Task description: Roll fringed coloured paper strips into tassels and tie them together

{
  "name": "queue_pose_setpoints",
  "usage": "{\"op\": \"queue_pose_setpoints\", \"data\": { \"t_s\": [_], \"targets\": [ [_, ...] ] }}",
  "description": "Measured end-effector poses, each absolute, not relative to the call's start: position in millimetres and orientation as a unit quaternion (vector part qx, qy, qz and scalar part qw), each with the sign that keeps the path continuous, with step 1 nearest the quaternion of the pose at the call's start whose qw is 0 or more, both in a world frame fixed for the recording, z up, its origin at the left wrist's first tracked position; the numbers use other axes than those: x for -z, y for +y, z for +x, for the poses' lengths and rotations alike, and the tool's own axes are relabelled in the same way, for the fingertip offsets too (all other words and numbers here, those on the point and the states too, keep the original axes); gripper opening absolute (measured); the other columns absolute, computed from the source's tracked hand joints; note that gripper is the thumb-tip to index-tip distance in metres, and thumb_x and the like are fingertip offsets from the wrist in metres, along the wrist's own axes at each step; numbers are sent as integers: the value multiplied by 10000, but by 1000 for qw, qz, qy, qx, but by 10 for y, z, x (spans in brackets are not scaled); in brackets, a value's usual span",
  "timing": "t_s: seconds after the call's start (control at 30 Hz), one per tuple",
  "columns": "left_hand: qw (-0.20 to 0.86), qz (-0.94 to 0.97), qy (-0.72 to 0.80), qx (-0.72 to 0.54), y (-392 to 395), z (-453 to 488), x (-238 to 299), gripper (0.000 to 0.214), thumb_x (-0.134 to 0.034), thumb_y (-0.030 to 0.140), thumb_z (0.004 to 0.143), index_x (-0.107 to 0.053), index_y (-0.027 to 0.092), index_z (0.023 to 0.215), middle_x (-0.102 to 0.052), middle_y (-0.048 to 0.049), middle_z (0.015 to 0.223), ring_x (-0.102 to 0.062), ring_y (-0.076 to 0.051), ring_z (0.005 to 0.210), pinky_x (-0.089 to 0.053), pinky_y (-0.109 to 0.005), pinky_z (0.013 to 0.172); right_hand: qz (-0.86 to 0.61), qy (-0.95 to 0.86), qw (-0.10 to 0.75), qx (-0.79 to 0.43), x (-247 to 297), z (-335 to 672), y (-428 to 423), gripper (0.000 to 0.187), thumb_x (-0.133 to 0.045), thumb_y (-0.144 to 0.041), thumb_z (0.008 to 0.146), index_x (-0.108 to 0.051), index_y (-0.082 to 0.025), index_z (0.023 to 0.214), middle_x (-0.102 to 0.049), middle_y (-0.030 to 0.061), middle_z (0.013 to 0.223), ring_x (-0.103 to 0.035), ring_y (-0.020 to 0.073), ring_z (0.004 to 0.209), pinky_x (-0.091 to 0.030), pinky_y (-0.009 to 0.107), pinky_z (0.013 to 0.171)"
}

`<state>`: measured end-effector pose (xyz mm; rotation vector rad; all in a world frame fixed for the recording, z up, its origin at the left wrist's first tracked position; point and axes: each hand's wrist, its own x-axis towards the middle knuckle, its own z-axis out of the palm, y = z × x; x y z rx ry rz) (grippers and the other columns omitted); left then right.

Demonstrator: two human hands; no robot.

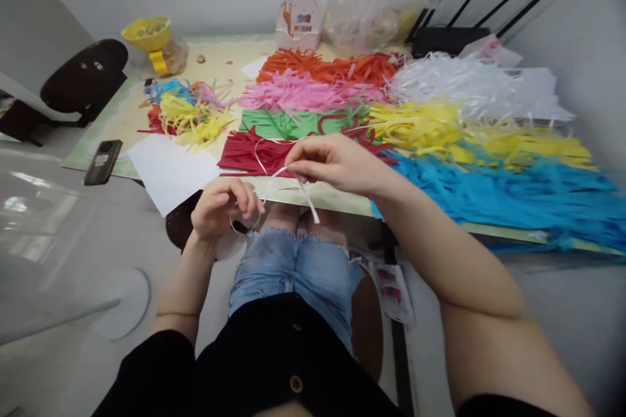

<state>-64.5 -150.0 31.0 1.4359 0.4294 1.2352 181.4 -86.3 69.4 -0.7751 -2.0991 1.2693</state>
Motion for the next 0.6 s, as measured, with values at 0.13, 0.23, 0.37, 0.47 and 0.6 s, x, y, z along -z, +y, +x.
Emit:
{"op": "queue_pose_setpoints", "data": {
  "t_s": [0.13, 0.23, 0.37, 0.47, 0.6],
  "targets": [
    [595, 521, 346, -505, -1481, -558, 24, 306, -722, 479, 907, -685, 176, 887, -492, 58, 515, -502, -107, 481, -498, -239, 575, -315, -787, 249, -469, -435, 1779, -863, 224, -615, -389, 917, -666, -173, 881, -654, 4, 694, -579, 130, 626, -422, 267, 634],
    [548, 564, 467, -404, -1416, -530, 136, 399, -831, 440, 826, -725, 170, 1101, -525, 74, 544, -491, -88, 491, -405, -202, 535, -321, -776, 263, -475, -226, 1763, -869, 238, -603, -409, 904, -657, -179, 871, -646, 4, 706, -563, 134, 623, -417, 270, 628],
    [553, 559, 496, -369, -1354, -615, 162, 391, -804, 528, 817, -775, 138, 826, -548, 19, 562, -444, -73, 491, -339, -206, 493, -393, -747, 319, -432, 26, 1901, -805, 265, -595, -436, 928, -681, -186, 901, -702, 31, 761, -602, 160, 657, -465, 295, 664],
    [580, 471, 499, -439, -1369, -648, 139, 460, -854, 588, 749, -789, 142, 842, -370, 80, 451, -308, -45, 404, -287, -190, 429, -480, -775, 306, -275, 161, 2191, -555, 247, -577, -351, 941, -745, -177, 990, -790, 106, 963, -709, 248, 870, -538, 384, 848],
    [566, 455, 471, -500, -1349, -616, -101, 449, -923, 570, 687, -791, 149, 772, -323, 91, 429, -262, -21, 374, -221, -160, 389, -646, -715, 266, -38, 107, 2944, 63, 366, -470, -171, 946, -773, -128, 1148, -756, 202, 1224, -676, 360, 1200, -493, 510, 1088]
  ]
}}
